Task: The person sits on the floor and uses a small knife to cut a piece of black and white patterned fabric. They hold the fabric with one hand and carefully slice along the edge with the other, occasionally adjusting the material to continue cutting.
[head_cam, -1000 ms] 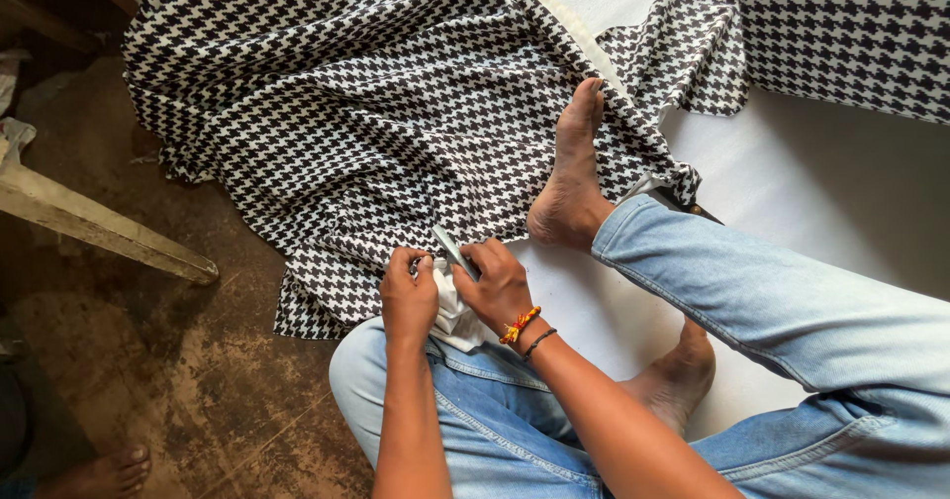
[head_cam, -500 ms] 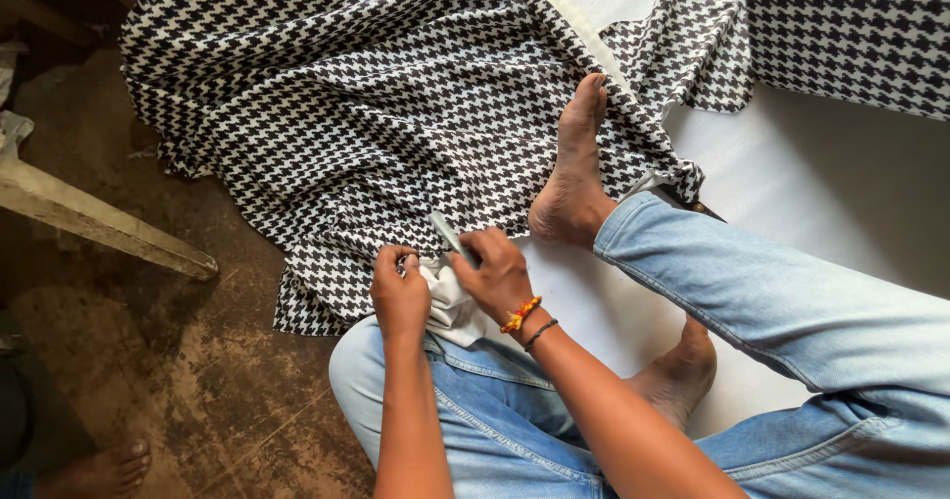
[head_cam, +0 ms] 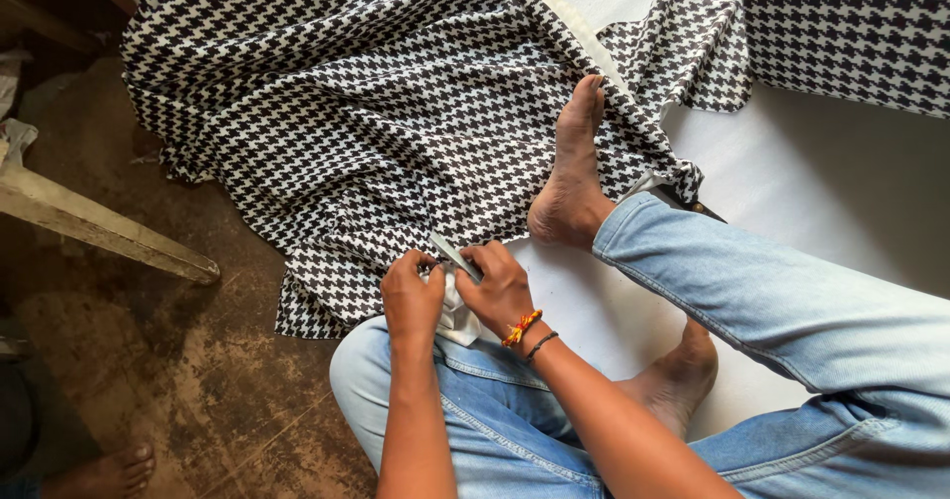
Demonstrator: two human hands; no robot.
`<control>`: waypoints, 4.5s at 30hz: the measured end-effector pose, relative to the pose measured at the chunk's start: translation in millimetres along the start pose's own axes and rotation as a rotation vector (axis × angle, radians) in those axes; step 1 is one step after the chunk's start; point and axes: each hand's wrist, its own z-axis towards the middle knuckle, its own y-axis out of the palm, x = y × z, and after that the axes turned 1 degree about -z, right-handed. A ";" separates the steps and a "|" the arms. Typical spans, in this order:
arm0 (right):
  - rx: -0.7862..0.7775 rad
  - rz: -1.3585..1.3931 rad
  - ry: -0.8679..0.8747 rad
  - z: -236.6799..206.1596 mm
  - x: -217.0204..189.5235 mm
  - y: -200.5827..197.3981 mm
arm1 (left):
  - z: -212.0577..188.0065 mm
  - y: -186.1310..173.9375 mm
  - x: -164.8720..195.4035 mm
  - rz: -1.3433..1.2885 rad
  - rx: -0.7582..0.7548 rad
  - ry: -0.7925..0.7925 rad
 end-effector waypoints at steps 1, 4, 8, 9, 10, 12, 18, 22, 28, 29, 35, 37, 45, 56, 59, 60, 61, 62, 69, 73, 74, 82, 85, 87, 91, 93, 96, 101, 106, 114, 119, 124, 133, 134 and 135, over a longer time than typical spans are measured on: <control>-0.007 0.000 -0.001 -1.1 -0.6 1.1 | -0.2 2.4 -4.0 0.012 0.034 0.045; -0.010 -0.001 -0.024 -4.0 -1.3 3.9 | -1.9 6.0 -11.5 -0.037 0.072 0.073; -0.011 0.013 -0.034 -5.0 -0.4 7.2 | -2.2 5.0 -12.3 -0.088 0.016 -0.002; -0.010 0.014 -0.035 -5.1 0.1 7.9 | -2.4 4.2 -11.8 -0.103 0.024 0.009; -0.008 0.015 -0.036 -5.0 0.6 8.7 | -2.4 3.3 -11.3 -0.117 0.033 0.021; 0.005 -0.013 -0.066 -4.3 1.5 10.0 | -2.8 1.4 -9.4 -0.154 0.050 0.031; 0.031 -0.035 -0.170 0.2 -3.0 11.9 | -3.7 -11.2 -0.2 -0.278 -0.043 -0.205; -0.075 0.017 0.009 6.6 -9.4 6.0 | -3.3 -27.7 3.2 -0.558 -0.043 -0.472; -0.010 0.054 -0.040 7.5 -21.2 -3.8 | -6.5 -47.5 2.8 -0.592 -0.119 -0.292; -0.024 0.040 -0.038 7.4 -22.7 -4.2 | -6.7 -48.0 3.8 -0.501 -0.131 -0.301; -0.038 0.031 -0.037 3.5 -23.4 -4.0 | -5.1 -45.2 5.9 -0.296 -0.155 -0.180; -0.026 0.029 -0.044 1.9 -21.7 -2.6 | -4.4 -41.4 4.0 -0.141 -0.086 -0.036; -0.046 0.020 -0.065 -4.0 -18.5 2.0 | -4.6 -32.3 -5.4 -0.110 -0.063 0.016; -0.031 0.043 -0.074 -4.9 -19.3 5.8 | -1.4 -39.1 7.5 -0.095 -0.201 -0.195; -0.032 0.031 -0.063 -4.8 -19.1 7.3 | -1.6 -41.0 8.3 -0.111 -0.174 -0.167; -0.041 0.022 -0.054 -4.7 -18.9 7.9 | -1.7 -41.5 8.5 -0.118 -0.180 -0.183; -0.051 0.013 -0.045 -4.5 -18.6 8.6 | -1.8 -41.9 8.7 -0.125 -0.187 -0.198; -0.047 0.004 -0.056 -4.3 -18.3 9.3 | -2.1 -42.1 8.8 -0.141 -0.178 -0.189; -0.012 -0.005 -0.171 1.7 -20.1 12.9 | -5.5 -44.1 4.4 -0.322 -0.101 -0.277; -0.026 0.057 -0.030 5.8 -23.3 6.8 | -3.4 -44.6 0.8 -0.320 -0.098 -0.365; -0.020 0.060 -0.059 5.5 -24.1 4.5 | -3.7 -44.8 0.3 -0.338 -0.087 -0.361; -0.072 0.029 -0.100 3.5 -28.1 3.3 | -3.5 -48.2 4.8 -0.435 -0.082 -0.307; -0.064 0.037 -0.065 2.4 -28.9 7.6 | -2.9 -51.4 7.7 -0.419 -0.106 -0.339; -0.048 0.038 -0.066 1.7 -28.9 9.2 | -2.8 -52.9 9.1 -0.412 -0.116 -0.372; -0.038 0.031 -0.057 1.8 -29.5 12.7 | -2.6 -50.9 6.2 -0.439 -0.117 -0.366; -0.022 0.015 -0.063 3.0 -30.9 16.1 | -2.5 -47.1 0.1 -0.467 -0.117 -0.376; -0.042 -0.014 -0.047 6.7 -33.4 20.5 | -0.8 -36.0 -13.9 -0.701 -0.096 -0.372; 0.013 0.014 -0.093 13.1 -37.6 22.2 | 5.1 -21.9 -43.2 -1.137 0.010 -0.410; 0.030 0.043 -0.127 7.7 -37.2 12.6 | 4.9 -19.9 -45.6 -1.206 0.000 -0.395; 0.005 0.063 -0.098 5.2 -38.4 16.7 | -9.0 -48.2 -4.0 -0.535 0.092 -0.156; 0.005 0.079 -0.062 4.8 -40.6 16.3 | -9.0 -52.2 4.8 -0.355 0.136 -0.115; 0.002 0.044 -0.060 6.5 -43.3 17.5 | -9.1 -51.5 2.9 -0.322 0.172 -0.039; -0.040 -0.037 -0.064 18.2 -55.5 20.8 | -6.7 -37.1 -11.5 -0.273 0.302 0.029; -0.042 -0.028 -0.068 19.4 -56.5 19.8 | -6.4 -34.9 -13.7 -0.281 0.303 0.002; -0.042 -0.020 -0.073 20.9 -57.5 18.6 | -5.6 -33.2 -15.3 -0.289 0.304 -0.024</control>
